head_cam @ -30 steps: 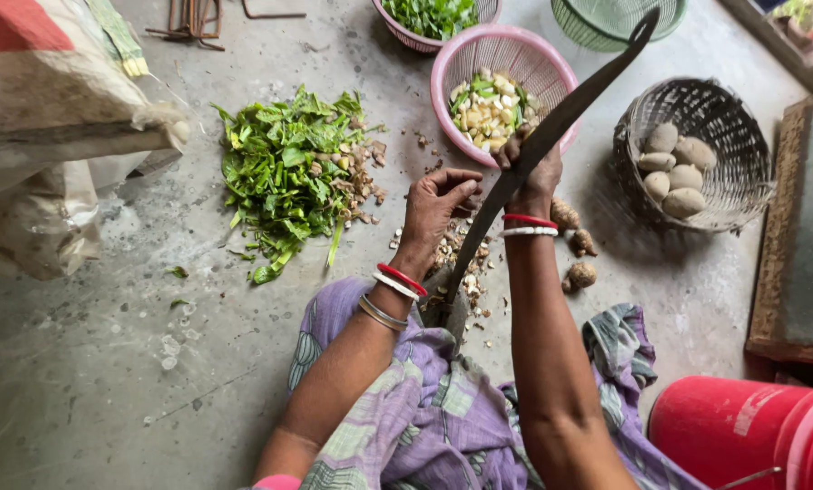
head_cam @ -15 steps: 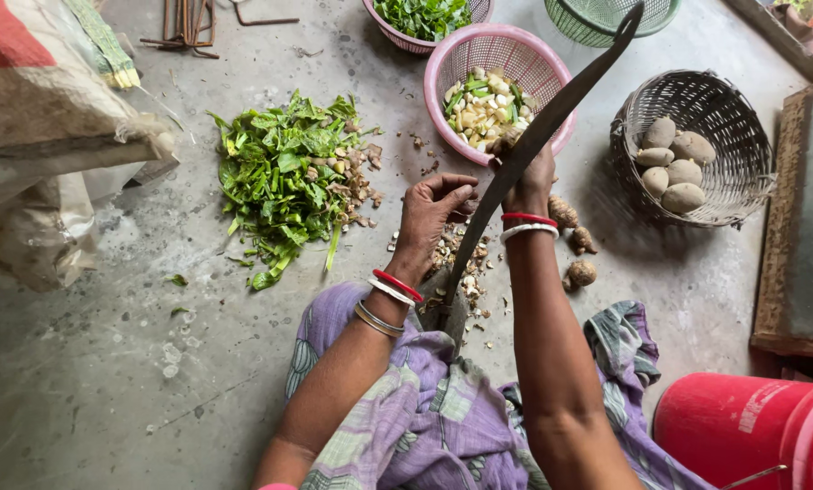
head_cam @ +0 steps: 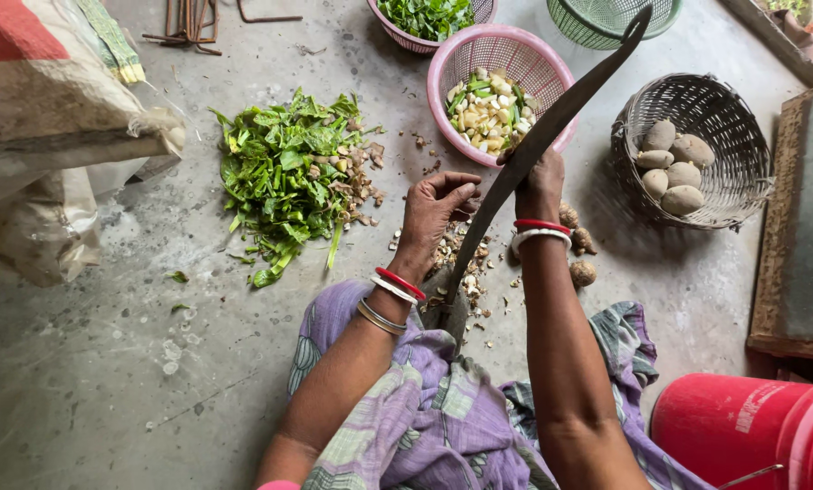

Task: The person sits on the floor and uses a curved blade to peel small root vegetables. They hold each vegetable in one hand and scrape the skin off with the blade, placing the peeled pieces into a nearby pink basket.

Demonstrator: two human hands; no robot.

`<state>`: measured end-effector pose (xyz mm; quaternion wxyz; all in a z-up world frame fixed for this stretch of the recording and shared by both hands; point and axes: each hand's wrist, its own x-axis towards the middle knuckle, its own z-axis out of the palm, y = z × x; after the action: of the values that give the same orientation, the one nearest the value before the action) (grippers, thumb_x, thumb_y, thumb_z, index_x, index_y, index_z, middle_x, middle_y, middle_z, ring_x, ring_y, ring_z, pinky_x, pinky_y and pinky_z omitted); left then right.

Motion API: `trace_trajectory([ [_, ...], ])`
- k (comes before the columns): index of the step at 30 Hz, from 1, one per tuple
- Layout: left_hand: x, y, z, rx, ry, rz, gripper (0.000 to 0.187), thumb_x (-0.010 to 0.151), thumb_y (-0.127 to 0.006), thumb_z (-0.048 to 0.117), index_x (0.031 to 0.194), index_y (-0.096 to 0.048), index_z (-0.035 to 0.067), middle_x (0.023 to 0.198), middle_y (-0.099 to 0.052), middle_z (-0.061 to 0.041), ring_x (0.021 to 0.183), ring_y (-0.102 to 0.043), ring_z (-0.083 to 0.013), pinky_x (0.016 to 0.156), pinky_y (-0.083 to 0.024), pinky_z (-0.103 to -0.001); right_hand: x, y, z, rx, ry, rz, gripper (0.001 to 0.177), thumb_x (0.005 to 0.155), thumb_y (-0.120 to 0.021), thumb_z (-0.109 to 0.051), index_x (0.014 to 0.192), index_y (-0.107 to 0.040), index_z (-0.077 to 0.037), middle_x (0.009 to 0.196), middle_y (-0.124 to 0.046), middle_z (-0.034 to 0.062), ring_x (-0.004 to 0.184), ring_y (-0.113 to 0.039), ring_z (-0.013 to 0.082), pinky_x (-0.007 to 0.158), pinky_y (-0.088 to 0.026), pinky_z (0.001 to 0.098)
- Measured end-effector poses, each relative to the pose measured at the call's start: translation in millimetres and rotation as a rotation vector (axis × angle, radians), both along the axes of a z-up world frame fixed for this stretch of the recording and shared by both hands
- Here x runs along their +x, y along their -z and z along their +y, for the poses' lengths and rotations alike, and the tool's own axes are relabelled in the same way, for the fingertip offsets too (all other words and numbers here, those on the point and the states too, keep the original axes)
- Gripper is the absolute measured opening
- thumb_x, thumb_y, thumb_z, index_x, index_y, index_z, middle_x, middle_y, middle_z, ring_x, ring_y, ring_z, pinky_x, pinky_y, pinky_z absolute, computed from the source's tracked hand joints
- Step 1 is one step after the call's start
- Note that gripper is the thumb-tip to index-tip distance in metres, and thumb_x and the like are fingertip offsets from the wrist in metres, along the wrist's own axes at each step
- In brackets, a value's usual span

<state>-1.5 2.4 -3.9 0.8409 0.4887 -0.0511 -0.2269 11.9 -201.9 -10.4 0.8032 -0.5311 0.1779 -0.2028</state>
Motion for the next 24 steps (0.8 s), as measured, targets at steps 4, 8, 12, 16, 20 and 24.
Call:
trace_trajectory([
  [4,0,-1,7,-0.031,-0.015,0.009,0.014,0.097,-0.071,0.011,0.108,-0.078,0.006,0.090,-0.078,-0.005,0.070,-0.070,-0.0086,0.063,-0.056,-0.023,10,-5,-4,0.221,-0.141,0.004,0.024,0.105,-0.057,-0.025,0.098,-0.063,-0.002,0.085,-0.069,0.0123,0.069,-0.067,0.0244,0.060,-0.057,0.0402],
  [8,-1,0,7,-0.009,-0.022,-0.020,0.014,0.097,-0.071,0.011,0.108,-0.078,0.007,0.090,-0.079,-0.004,0.070,-0.071,-0.0083,0.063,-0.057,-0.023,8,-8,-1,0.223,-0.196,0.193,0.029,0.104,-0.051,-0.022,0.118,-0.066,-0.001,0.091,-0.074,0.0126,0.074,-0.068,0.0230,0.066,-0.058,0.0397],
  [12,0,0,5,-0.012,-0.013,-0.001,0.014,0.097,-0.071,0.012,0.108,-0.078,0.007,0.090,-0.079,-0.005,0.070,-0.071,-0.0088,0.062,-0.056,-0.023,13,-5,5,0.329,-0.209,0.159,0.026,0.108,-0.049,-0.027,0.113,-0.059,-0.004,0.084,-0.070,0.0117,0.070,-0.066,0.0218,0.064,-0.056,0.0372],
  [16,0,1,6,-0.012,-0.021,-0.005,0.014,0.097,-0.071,0.012,0.108,-0.078,0.006,0.090,-0.079,-0.005,0.070,-0.071,-0.0090,0.063,-0.056,-0.023,24,10,11,0.390,-0.042,0.007,0.016,0.107,-0.049,-0.018,0.106,-0.056,-0.003,0.075,-0.063,0.0088,0.061,-0.061,0.0198,0.060,-0.052,0.0334],
  [20,2,0,0,-0.006,-0.021,0.025,0.015,0.096,-0.071,0.012,0.108,-0.077,0.006,0.090,-0.078,-0.005,0.069,-0.071,-0.0100,0.062,-0.057,-0.024,17,25,21,0.216,0.082,-0.205,0.013,0.110,-0.054,-0.009,0.106,-0.059,0.002,0.072,-0.055,0.0038,0.057,-0.056,0.0182,0.057,-0.047,0.0331],
  [24,7,2,-6,0.019,-0.007,0.031,0.015,0.096,-0.071,0.012,0.108,-0.077,0.006,0.090,-0.078,-0.004,0.069,-0.072,-0.0102,0.063,-0.057,-0.024,-3,23,34,0.376,0.092,-0.125,0.026,0.110,-0.047,-0.020,0.097,-0.057,0.001,0.069,-0.059,0.0078,0.058,-0.058,0.0192,0.061,-0.055,0.0353],
])
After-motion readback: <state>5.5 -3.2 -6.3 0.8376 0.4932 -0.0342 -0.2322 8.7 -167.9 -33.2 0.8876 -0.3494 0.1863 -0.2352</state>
